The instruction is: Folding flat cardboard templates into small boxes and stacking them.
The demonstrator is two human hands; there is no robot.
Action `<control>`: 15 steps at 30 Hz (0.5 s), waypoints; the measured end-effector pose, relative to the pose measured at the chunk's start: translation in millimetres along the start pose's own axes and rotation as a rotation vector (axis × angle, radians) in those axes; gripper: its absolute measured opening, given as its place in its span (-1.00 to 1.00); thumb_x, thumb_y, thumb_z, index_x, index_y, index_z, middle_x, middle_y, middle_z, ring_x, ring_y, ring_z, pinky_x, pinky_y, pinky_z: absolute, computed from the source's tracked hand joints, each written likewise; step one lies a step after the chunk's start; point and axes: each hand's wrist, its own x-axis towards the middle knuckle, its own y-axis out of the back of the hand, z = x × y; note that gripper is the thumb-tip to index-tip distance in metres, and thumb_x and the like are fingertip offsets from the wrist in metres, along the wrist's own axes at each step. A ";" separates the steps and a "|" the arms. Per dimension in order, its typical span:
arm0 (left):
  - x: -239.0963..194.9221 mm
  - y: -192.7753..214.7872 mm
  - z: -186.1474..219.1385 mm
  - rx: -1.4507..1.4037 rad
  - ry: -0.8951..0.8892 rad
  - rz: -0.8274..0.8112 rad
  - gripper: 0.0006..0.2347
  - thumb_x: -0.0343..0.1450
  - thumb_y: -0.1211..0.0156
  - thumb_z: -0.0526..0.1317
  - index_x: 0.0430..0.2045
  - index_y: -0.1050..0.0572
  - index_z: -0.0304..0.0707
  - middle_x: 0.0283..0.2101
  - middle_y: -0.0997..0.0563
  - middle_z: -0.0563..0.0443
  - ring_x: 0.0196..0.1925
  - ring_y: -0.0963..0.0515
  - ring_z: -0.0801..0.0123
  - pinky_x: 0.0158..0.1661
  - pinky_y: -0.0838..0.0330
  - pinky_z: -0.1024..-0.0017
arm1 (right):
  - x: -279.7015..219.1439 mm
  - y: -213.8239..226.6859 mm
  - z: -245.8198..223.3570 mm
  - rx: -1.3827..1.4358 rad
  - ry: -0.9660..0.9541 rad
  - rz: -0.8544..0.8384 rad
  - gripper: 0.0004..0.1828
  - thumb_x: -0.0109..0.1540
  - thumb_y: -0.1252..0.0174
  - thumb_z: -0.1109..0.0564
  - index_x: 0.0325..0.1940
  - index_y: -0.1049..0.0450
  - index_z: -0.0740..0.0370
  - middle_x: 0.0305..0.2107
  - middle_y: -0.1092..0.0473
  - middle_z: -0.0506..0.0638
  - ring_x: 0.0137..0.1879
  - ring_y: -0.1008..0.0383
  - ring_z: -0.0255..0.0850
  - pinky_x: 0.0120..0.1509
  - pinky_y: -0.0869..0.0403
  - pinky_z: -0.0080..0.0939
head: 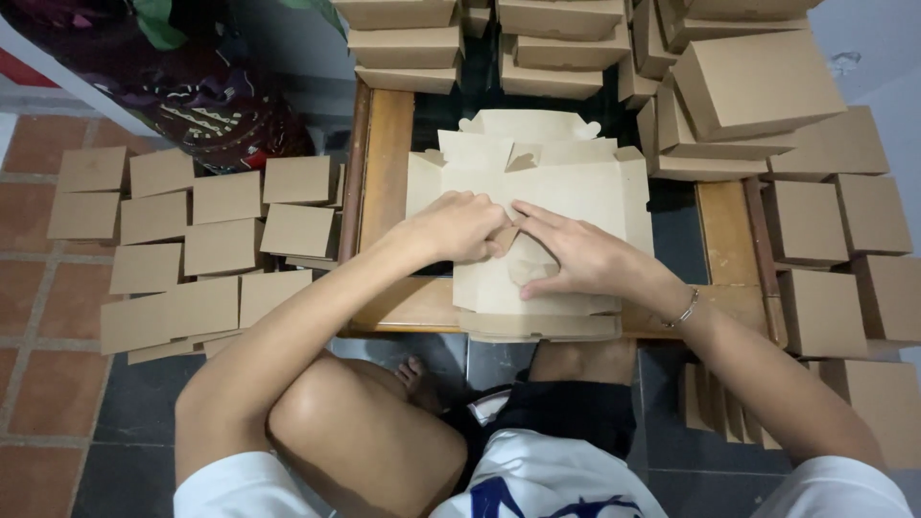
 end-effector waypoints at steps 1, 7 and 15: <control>-3.3 4.1 1.1 0.000 0.000 0.000 -0.77 0.40 -0.26 -0.04 -0.42 -0.63 -0.24 -0.37 -0.69 -0.21 -0.20 -0.71 -0.11 -0.11 -0.53 0.06 | -0.5 -0.7 0.4 0.000 0.000 0.000 -0.02 0.06 -0.34 -0.43 0.38 -0.20 0.07 0.54 0.10 0.08 0.52 -0.12 0.12 0.48 -0.31 0.18; -16.9 19.8 9.2 -0.255 0.044 0.001 -0.43 0.51 0.22 0.20 -0.52 -0.62 -0.32 -0.32 -0.67 -0.41 -0.15 -0.67 -0.29 -0.06 -0.48 -0.03 | 2.9 6.2 8.5 0.038 0.058 -0.001 -0.24 0.18 -0.29 -0.28 0.34 -0.28 0.10 0.50 0.01 0.21 0.47 -0.19 0.25 0.43 -0.34 0.27; -5.2 9.5 1.7 -0.363 0.039 0.071 -0.70 0.31 -0.29 0.12 -0.47 -0.62 -0.08 -0.42 -0.70 -0.03 -0.23 -0.71 0.06 -0.17 -0.54 0.14 | 2.2 16.5 7.9 0.232 0.087 0.164 -0.54 0.25 -0.26 -0.05 0.11 -0.48 0.29 0.24 -0.36 0.26 0.37 -0.37 0.19 0.40 -0.41 0.09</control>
